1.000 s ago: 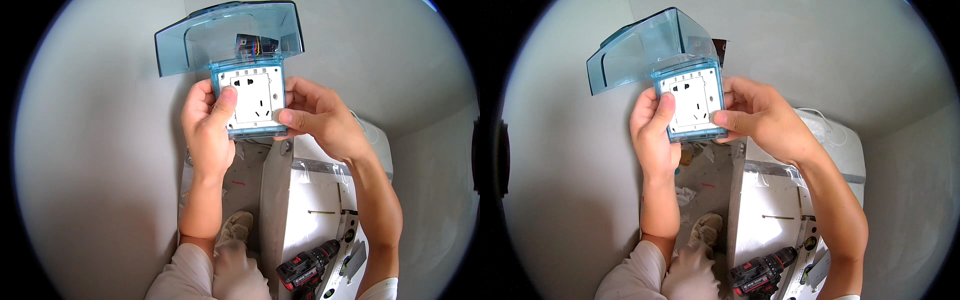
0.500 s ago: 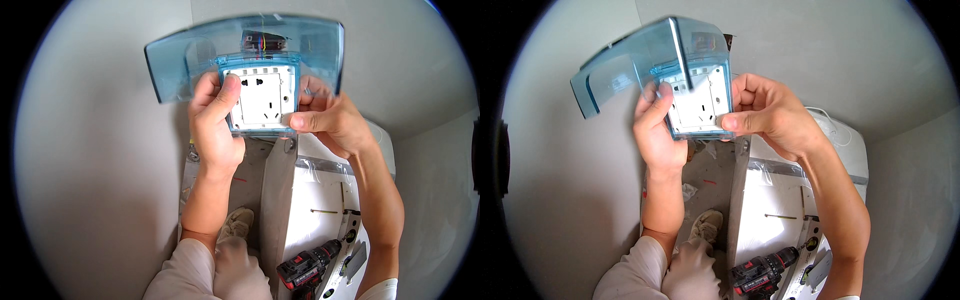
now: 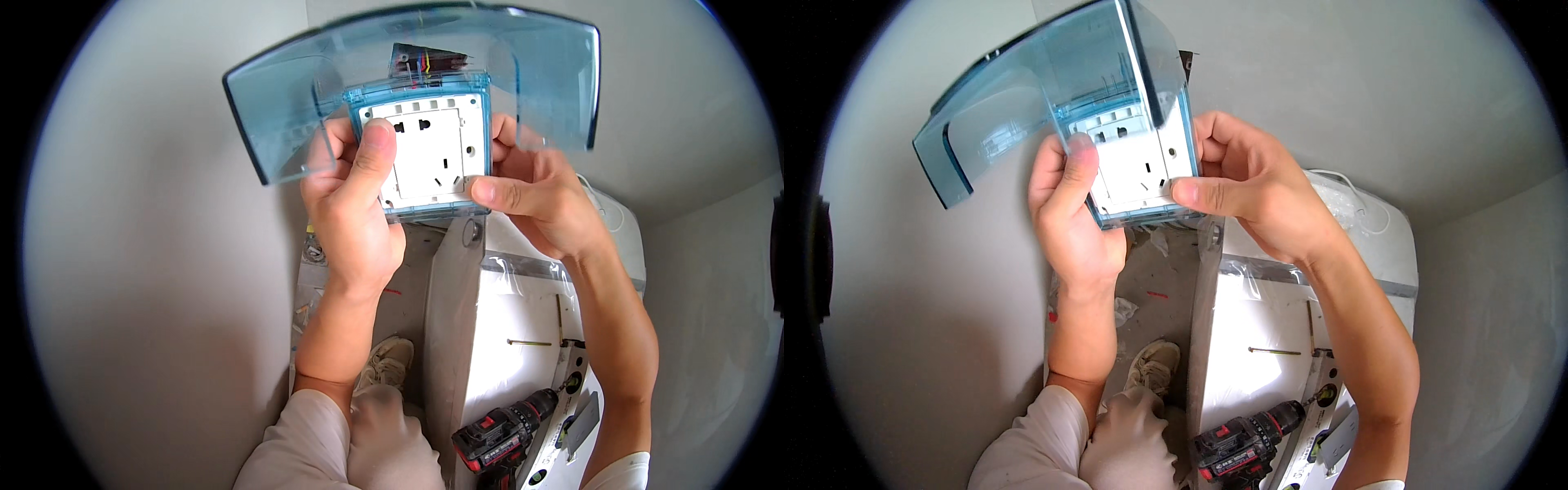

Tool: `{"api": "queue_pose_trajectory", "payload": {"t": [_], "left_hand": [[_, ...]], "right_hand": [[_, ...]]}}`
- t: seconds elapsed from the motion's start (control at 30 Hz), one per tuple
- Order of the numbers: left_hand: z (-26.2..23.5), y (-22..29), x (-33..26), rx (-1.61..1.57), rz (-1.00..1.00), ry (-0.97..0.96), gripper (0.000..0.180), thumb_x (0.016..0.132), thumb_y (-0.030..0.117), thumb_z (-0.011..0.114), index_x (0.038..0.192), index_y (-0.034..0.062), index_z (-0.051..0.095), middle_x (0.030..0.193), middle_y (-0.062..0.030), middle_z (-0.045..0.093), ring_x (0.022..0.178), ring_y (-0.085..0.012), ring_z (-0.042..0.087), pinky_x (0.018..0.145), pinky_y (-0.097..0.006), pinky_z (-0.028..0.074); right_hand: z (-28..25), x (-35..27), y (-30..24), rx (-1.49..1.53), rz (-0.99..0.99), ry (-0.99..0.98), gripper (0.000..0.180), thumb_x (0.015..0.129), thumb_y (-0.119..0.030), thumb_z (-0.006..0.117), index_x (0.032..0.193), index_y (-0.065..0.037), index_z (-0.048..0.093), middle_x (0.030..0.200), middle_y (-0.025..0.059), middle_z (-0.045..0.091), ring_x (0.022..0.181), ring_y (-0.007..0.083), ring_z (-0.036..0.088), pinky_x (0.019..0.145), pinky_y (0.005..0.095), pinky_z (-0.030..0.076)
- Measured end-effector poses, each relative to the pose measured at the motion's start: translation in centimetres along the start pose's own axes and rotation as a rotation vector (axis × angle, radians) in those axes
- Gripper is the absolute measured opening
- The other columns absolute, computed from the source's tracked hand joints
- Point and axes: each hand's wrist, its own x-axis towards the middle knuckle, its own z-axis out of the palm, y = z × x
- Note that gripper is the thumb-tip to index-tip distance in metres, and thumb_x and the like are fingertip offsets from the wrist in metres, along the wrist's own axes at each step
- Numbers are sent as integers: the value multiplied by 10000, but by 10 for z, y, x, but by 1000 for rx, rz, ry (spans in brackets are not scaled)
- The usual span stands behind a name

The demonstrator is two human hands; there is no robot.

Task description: The person retrieves nails from a bag, connects wires to an electrical outlet, and assembles a transparent cover over the outlet. They then attach the outlet to the wall and secure the cover.

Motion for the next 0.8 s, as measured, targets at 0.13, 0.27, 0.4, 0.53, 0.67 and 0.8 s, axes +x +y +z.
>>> {"api": "queue_pose_trajectory", "payload": {"t": [0.13,0.27,0.4,0.53,0.67,0.8], "left_hand": [[-7,-5,2,18,50,-57,188,1052,153,625,1126,-18,652,1053,-93,728,944,-148,679,867,-296,536],[4,-7,-1,10,69,40,154,1043,134,638,1086,-13,652,1042,-92,730,928,-142,674,862,-284,530],[3,-9,-6,13,20,107,252,1002,142,718,1191,-10,646,1081,-47,698,1000,-125,629,923,-277,481],[-11,-12,-3,58,-21,-4,284,985,152,753,1200,-3,655,1078,-33,691,989,-100,605,910,-272,468],[-3,-8,-3,27,-12,21,234,982,173,758,1117,9,663,1027,-33,697,927,-91,605,870,-269,475],[-2,-6,-1,-44,-59,16,232,976,184,764,1098,13,665,1015,-40,699,917,-104,614,871,-270,480]], "right_hand": [[-11,0,0,-15,48,74,326,915,-147,820,1176,-35,660,1072,41,718,999,147,650,929,314,510],[-9,1,5,-185,-12,105,310,907,-175,837,1134,-25,689,1020,27,720,950,118,632,866,322,503],[-9,-1,13,-169,-48,122,167,908,-74,805,990,-39,664,996,39,720,909,99,629,806,282,496],[-8,-1,24,-103,-93,106,176,917,-32,777,971,-54,610,1005,51,716,879,101,628,795,269,502],[5,-3,24,-63,-125,112,211,927,-41,791,1045,-29,616,1020,57,714,904,100,643,812,265,517],[4,-4,18,-109,-76,105,228,927,-28,793,1077,-9,623,1024,59,714,930,99,652,831,262,527]]}}
